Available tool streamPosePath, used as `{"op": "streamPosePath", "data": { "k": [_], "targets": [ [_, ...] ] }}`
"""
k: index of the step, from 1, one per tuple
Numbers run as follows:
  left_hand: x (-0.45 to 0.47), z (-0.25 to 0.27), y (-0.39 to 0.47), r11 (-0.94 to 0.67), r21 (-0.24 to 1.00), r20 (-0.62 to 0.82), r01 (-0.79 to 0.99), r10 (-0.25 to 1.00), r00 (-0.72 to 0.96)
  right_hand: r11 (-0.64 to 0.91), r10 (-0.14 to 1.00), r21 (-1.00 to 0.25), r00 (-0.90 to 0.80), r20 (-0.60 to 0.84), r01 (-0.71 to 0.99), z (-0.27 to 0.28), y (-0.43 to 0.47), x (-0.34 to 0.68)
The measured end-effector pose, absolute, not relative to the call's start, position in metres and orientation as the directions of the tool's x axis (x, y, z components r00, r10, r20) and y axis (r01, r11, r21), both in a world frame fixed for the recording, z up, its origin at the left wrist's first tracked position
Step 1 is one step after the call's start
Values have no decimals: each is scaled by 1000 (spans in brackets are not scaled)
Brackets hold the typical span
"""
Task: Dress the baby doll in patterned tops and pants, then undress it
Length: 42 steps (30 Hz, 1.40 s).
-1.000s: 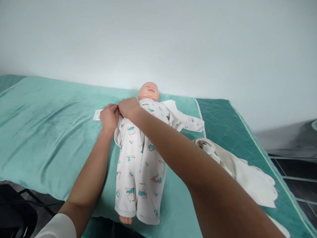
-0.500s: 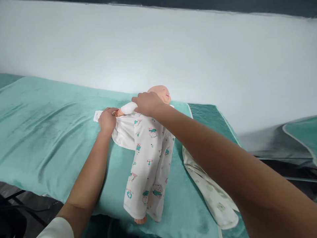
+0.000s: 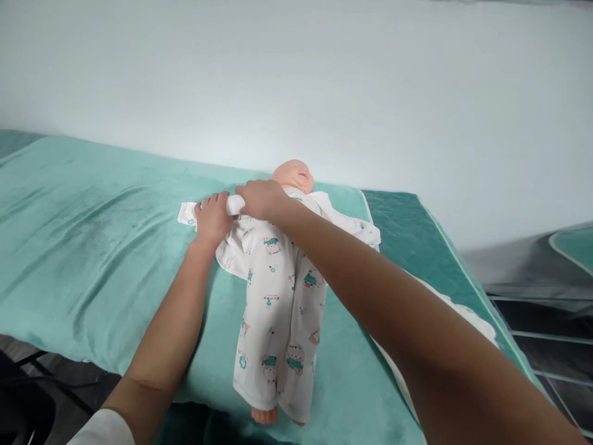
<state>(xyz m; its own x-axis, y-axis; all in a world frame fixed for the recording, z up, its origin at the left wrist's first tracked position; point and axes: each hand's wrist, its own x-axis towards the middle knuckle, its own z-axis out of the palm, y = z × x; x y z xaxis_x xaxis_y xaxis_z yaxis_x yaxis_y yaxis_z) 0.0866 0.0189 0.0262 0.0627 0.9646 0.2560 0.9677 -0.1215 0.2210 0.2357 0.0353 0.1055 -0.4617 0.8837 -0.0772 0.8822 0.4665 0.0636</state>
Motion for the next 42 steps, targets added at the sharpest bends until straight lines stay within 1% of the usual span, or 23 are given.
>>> {"op": "streamPosePath", "data": {
  "k": [2,3,5,7,9,11,13,15,16,18,20,22,24,26,29,30,32,34,36,38,39,40,42],
  "targets": [
    [90,26,18,-183,196,288,963,950,122,475,879,-1,-475,-54,880,104,34,238],
    [91,26,18,-206,185,301,961,943,144,473,879,-52,-475,-32,879,104,33,243],
    [92,27,17,-208,169,319,963,937,146,458,887,-190,-460,33,869,104,29,256],
    [91,27,16,-153,161,324,975,941,95,416,908,-359,-403,115,836,104,20,274],
    [89,27,16,-94,167,321,982,946,36,353,936,-530,-293,197,771,99,8,294],
    [87,26,16,-57,183,316,982,949,-4,283,953,-673,-118,281,683,87,-6,313],
    [84,24,17,-33,193,312,981,950,-30,221,938,-768,86,337,601,69,-17,331],
    [83,23,18,-16,187,310,982,950,-44,162,906,-812,241,347,561,47,-24,346],
    [84,23,18,-11,180,308,984,950,-46,140,894,-814,281,348,563,36,-26,352],
    [85,22,18,-2,162,300,987,953,-47,112,887,-778,290,359,619,20,-26,362],
    [87,23,18,7,153,298,988,953,-53,90,889,-694,256,379,714,13,-25,368],
    [89,24,18,11,183,295,983,953,-65,66,899,-611,219,379,789,14,-23,375],
    [91,28,16,-14,275,269,961,961,-63,20,906,-574,228,356,819,18,-23,382],
    [94,36,9,-69,420,243,905,969,-39,-56,902,-573,287,322,817,22,-24,389],
    [107,56,-8,-213,620,283,755,958,38,-119,885,-576,349,307,809,24,-27,397],
    [114,64,-15,-274,657,307,702,948,83,-123,885,-574,351,307,810,24,-28,397],
    [135,80,-26,-408,673,337,617,912,235,-147,883,-567,365,294,810,23,-29,397],
    [161,95,-30,-547,606,328,578,834,444,-198,879,-554,397,265,809,23,-30,395],
    [189,104,-27,-663,445,292,602,743,602,-234,876,-533,413,247,813,22,-30,394],
    [217,110,-18,-693,257,210,674,720,661,-247,879,-518,415,236,819,22,-30,394],
    [230,112,-12,-692,179,139,699,721,679,-251,881,-515,414,228,820,22,-30,395],
    [241,114,-6,-696,119,54,708,717,695,-255,884,-513,413,221,820,22,-30,395],
    [260,117,5,-676,60,-118,734,725,678,-253,891,-507,402,209,824,22,-30,396]
  ]
}}
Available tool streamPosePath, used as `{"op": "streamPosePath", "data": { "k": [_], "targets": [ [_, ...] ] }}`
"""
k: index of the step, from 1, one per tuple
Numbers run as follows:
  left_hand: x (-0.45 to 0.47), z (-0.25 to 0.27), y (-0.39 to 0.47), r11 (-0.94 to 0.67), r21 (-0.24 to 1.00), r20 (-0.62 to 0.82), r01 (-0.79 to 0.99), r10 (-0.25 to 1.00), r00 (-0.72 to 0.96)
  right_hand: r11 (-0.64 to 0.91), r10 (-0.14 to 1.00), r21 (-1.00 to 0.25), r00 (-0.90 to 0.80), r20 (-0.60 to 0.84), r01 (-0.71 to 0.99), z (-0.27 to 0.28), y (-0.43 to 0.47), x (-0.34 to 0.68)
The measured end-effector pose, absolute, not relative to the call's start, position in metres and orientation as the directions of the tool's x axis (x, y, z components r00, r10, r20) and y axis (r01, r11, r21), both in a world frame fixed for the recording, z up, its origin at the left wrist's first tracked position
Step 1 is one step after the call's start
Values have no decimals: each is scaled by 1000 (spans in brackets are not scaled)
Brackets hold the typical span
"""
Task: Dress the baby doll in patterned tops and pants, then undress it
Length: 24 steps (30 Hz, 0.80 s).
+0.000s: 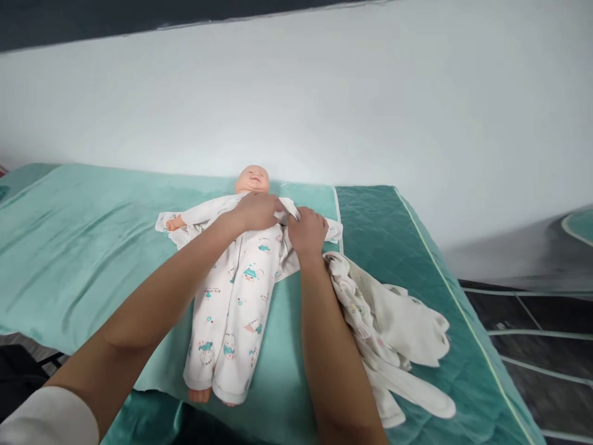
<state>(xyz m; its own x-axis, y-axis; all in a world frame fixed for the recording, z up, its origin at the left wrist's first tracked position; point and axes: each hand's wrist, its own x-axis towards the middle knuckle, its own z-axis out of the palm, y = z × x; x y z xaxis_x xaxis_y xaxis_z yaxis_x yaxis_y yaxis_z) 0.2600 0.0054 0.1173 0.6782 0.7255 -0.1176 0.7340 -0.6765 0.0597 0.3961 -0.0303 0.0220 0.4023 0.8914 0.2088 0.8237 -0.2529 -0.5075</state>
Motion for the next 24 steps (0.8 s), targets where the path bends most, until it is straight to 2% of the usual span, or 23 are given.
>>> {"op": "streamPosePath", "data": {
  "k": [2,4,12,20,24],
  "targets": [
    [274,119,14,-656,25,-236,755,730,642,-244,902,-489,381,202,838,23,-30,396],
    [284,117,18,-642,-22,-288,766,738,610,-233,913,-467,357,197,853,24,-31,396],
    [317,85,11,-511,-135,-133,849,858,496,-219,923,-479,340,180,850,28,-34,396],
    [305,99,36,-513,-189,-197,837,855,479,-311,873,-534,459,166,786,28,-32,404],
    [299,99,37,-594,-170,-215,787,801,558,-316,869,-527,463,173,789,25,-31,401]
  ]
}}
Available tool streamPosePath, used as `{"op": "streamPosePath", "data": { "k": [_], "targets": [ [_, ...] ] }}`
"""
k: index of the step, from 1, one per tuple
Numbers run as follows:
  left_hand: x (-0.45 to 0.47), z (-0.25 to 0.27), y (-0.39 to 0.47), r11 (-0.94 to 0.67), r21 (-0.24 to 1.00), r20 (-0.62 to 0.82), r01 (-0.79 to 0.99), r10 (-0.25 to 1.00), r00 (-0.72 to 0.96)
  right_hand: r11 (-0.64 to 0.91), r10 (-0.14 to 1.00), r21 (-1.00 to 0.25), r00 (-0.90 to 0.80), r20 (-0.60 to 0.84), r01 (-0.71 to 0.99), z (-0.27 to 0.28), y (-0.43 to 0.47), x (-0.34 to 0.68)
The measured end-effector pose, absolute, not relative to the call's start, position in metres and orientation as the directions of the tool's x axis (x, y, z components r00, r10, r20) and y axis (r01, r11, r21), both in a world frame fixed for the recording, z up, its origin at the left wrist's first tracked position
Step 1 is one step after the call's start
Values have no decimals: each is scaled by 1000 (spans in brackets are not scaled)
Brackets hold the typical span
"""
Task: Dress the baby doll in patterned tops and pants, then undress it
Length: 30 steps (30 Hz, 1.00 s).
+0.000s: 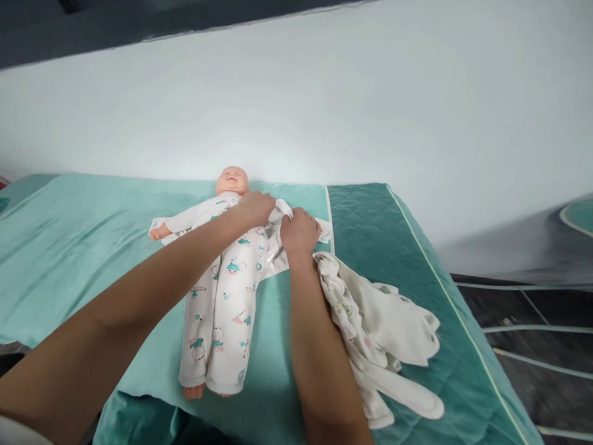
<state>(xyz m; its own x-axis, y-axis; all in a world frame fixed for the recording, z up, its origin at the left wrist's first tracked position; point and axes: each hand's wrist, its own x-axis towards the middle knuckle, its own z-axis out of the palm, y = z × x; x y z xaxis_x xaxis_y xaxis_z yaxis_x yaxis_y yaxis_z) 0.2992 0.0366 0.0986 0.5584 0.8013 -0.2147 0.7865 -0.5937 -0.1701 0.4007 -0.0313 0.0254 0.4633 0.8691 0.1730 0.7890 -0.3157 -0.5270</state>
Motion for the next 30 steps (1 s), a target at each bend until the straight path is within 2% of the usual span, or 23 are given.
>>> {"op": "streamPosePath", "data": {
  "k": [5,10,15,19,24,30],
  "targets": [
    [309,89,34,-681,-161,-295,714,724,623,-302,883,-494,435,178,815,25,-29,395],
    [313,78,39,-709,-160,-269,687,701,661,-319,897,-447,419,143,835,28,-28,393],
    [310,76,40,-709,-184,-234,681,704,670,-339,898,-451,427,106,825,34,-29,392],
    [305,83,37,-717,-210,-232,664,697,679,-336,894,-515,439,90,789,37,-31,393],
    [292,99,33,-716,-306,-196,627,692,695,-289,887,-625,449,111,725,34,-29,399],
    [265,123,29,-663,-337,-149,668,738,658,-233,858,-810,505,88,538,28,-26,406]
  ]
}}
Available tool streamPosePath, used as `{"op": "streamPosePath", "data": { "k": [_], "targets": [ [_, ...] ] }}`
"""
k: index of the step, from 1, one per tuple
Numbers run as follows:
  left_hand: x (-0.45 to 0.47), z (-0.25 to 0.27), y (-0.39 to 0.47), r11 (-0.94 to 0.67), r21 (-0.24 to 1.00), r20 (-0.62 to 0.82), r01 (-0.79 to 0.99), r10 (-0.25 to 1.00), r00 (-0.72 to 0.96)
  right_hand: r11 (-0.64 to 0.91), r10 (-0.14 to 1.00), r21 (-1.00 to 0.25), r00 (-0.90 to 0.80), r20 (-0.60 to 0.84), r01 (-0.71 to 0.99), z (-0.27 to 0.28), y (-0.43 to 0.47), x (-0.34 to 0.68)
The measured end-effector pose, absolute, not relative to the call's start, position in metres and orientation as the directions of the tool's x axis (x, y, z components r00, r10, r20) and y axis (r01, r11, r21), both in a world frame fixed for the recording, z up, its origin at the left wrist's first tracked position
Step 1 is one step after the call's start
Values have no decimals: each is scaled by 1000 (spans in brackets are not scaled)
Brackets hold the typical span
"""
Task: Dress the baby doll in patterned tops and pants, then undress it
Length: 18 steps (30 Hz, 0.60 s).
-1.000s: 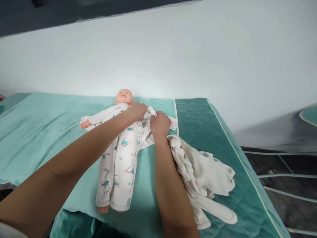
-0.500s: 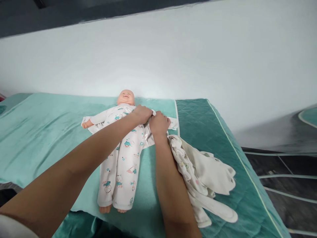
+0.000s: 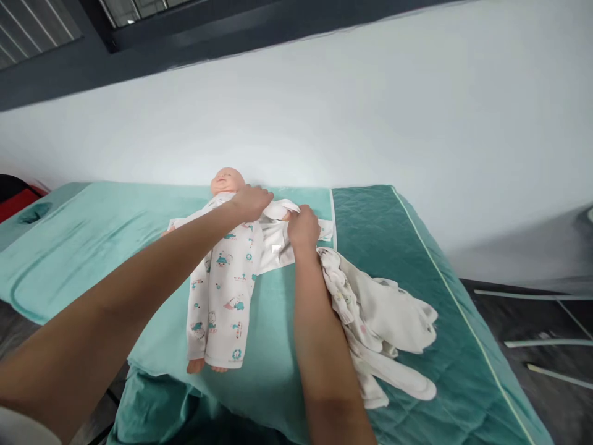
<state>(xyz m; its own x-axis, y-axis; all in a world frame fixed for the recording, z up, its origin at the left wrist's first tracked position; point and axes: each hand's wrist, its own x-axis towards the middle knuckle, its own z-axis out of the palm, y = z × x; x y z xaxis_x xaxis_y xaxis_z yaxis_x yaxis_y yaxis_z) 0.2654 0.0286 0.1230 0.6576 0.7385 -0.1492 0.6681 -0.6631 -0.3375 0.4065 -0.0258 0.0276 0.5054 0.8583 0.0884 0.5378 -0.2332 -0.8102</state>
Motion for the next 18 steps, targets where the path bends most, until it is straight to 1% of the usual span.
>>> {"op": "streamPosePath", "data": {
  "k": [7,11,14,18],
  "targets": [
    [237,141,30,-628,-366,-98,687,760,643,-163,815,-916,574,85,367,19,-20,415],
    [234,144,29,-615,-378,-93,692,769,633,-73,799,-968,595,88,241,14,-16,417],
    [235,142,28,-621,-392,-99,679,762,640,8,798,-995,599,66,100,14,-14,419],
    [236,135,28,-654,-369,-110,661,736,668,60,824,-989,566,-27,-134,15,-13,420]
  ]
}}
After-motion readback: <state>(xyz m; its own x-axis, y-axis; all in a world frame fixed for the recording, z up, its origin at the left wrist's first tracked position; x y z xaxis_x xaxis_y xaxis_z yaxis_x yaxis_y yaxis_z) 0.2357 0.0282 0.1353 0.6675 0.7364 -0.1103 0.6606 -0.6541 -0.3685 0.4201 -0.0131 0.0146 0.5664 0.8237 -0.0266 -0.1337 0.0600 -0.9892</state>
